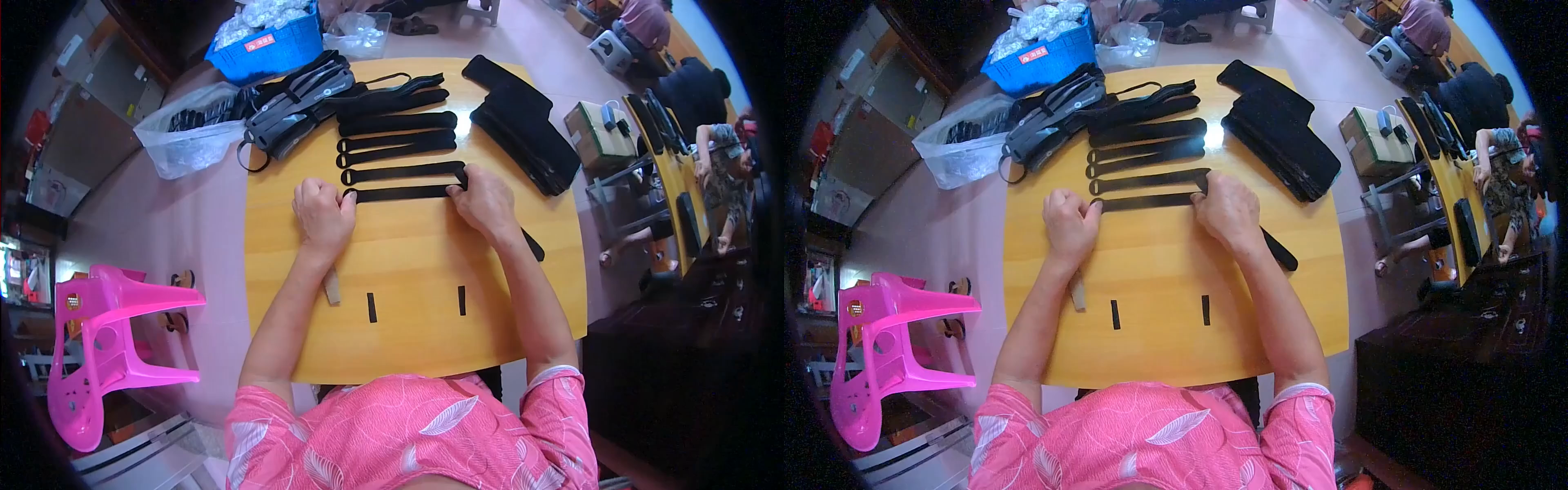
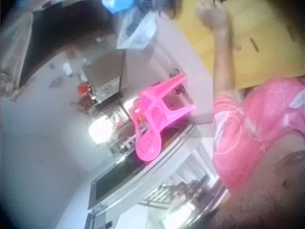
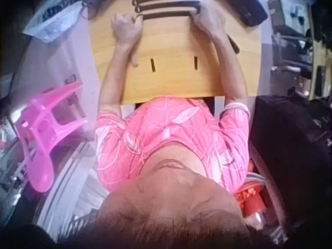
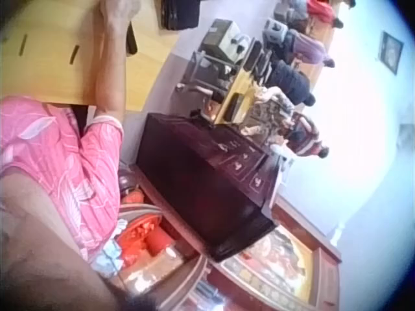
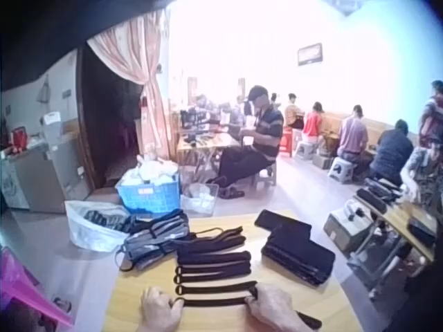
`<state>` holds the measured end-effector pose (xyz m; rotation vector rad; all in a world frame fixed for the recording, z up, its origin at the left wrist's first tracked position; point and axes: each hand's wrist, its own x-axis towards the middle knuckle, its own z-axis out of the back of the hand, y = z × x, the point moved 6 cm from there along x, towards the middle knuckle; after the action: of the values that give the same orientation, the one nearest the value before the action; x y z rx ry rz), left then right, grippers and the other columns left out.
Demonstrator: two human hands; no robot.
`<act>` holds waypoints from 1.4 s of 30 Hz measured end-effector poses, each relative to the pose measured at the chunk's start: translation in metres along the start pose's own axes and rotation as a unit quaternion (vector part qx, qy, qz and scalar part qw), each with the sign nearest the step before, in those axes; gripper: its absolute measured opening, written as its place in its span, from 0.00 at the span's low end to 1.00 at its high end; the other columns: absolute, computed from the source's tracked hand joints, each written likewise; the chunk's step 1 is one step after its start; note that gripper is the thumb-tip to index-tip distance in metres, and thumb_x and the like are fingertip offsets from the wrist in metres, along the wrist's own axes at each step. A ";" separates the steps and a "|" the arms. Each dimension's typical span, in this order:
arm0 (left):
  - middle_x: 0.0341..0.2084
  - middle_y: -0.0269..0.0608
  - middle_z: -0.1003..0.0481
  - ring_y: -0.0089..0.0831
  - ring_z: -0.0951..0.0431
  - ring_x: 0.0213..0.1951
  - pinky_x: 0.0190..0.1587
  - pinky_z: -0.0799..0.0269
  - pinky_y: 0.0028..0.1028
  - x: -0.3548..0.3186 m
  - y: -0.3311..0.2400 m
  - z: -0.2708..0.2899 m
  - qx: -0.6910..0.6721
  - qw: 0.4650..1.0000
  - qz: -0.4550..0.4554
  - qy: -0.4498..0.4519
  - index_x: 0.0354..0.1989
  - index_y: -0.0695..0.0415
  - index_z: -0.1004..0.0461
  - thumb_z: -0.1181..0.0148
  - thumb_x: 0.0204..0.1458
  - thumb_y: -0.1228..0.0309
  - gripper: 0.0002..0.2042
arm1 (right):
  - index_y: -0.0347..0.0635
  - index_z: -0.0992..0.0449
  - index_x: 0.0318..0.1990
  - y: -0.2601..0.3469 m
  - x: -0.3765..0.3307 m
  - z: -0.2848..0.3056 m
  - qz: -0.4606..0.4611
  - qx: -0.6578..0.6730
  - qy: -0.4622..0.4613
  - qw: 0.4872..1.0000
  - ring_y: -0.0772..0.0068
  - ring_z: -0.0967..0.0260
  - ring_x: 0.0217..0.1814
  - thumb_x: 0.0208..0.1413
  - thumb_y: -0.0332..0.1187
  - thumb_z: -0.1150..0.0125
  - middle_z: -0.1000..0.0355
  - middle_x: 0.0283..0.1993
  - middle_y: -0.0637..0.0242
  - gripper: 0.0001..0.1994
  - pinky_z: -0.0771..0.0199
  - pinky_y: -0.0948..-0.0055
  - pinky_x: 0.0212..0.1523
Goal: Inspecting and arranging black straps and plastic components on a table in a manufacturing setting.
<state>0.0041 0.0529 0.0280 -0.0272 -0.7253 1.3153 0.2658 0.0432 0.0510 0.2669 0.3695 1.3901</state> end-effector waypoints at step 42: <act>0.34 0.47 0.22 0.31 0.20 0.32 0.37 0.22 0.25 -0.188 -0.101 0.057 -0.735 0.429 0.369 0.373 0.42 0.68 0.27 0.43 0.56 0.76 0.08 | 0.33 0.27 0.48 0.036 -0.231 -0.008 0.171 0.419 0.105 0.886 0.55 0.28 0.47 0.47 0.26 0.35 0.27 0.44 0.53 0.19 0.29 0.64 0.49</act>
<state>0.0503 -0.1631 0.0259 -2.4711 -0.8466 0.7780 0.1982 -0.1791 0.0800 0.9305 1.1514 1.5398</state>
